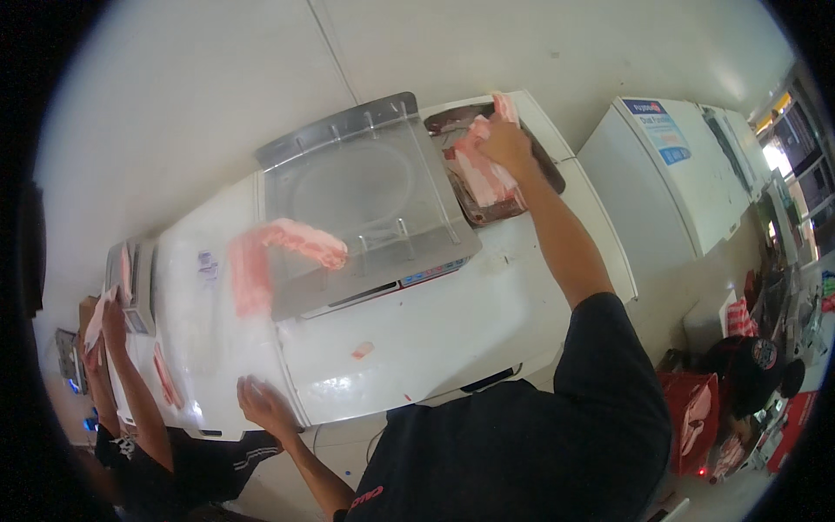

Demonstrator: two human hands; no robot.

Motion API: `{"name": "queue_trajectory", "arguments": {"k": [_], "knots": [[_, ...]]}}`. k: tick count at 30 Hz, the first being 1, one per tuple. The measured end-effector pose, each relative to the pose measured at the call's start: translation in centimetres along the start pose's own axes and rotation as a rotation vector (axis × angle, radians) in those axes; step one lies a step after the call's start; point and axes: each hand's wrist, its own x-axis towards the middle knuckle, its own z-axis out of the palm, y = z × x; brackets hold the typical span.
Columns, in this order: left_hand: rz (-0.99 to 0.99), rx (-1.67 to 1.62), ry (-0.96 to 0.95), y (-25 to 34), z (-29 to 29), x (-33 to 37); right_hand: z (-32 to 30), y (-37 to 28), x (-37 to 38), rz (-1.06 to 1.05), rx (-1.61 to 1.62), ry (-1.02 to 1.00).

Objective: The person places pork belly slices onto a scale, arranges them inside plastic bags by hand, and sets the filled bags onto a table.

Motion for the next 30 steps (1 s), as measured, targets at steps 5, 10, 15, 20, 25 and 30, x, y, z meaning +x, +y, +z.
{"name": "queue_trajectory", "arguments": {"k": [5, 10, 15, 20, 25, 30], "knots": [[-0.045, 0.016, -0.025, 0.3, -0.2, 0.0, -6.4, 0.2, 1.6, 0.256, 1.293, -0.263], [0.049, 0.029, -0.003, 0.8, 0.5, 1.0, -12.8, -10.6, -0.6, -0.005, 1.349, -0.411], [-0.016, 0.061, -0.026, -0.3, -0.3, 0.0, -11.6, -16.6, -2.6, -0.120, 0.568, -0.577], [-0.012, 0.064, -0.029, 0.9, 0.6, 0.3, -3.2, 4.6, -3.8, -0.183, -0.226, -0.367], [-0.071, 0.096, -0.028, -0.3, -0.2, -0.5, 0.4, 9.3, -5.4, -0.289, -0.191, -0.323], [-0.030, 0.024, -0.001, 0.3, 0.3, 0.0, -7.7, 8.4, -3.5, 0.044, 0.333, -0.459]]}}
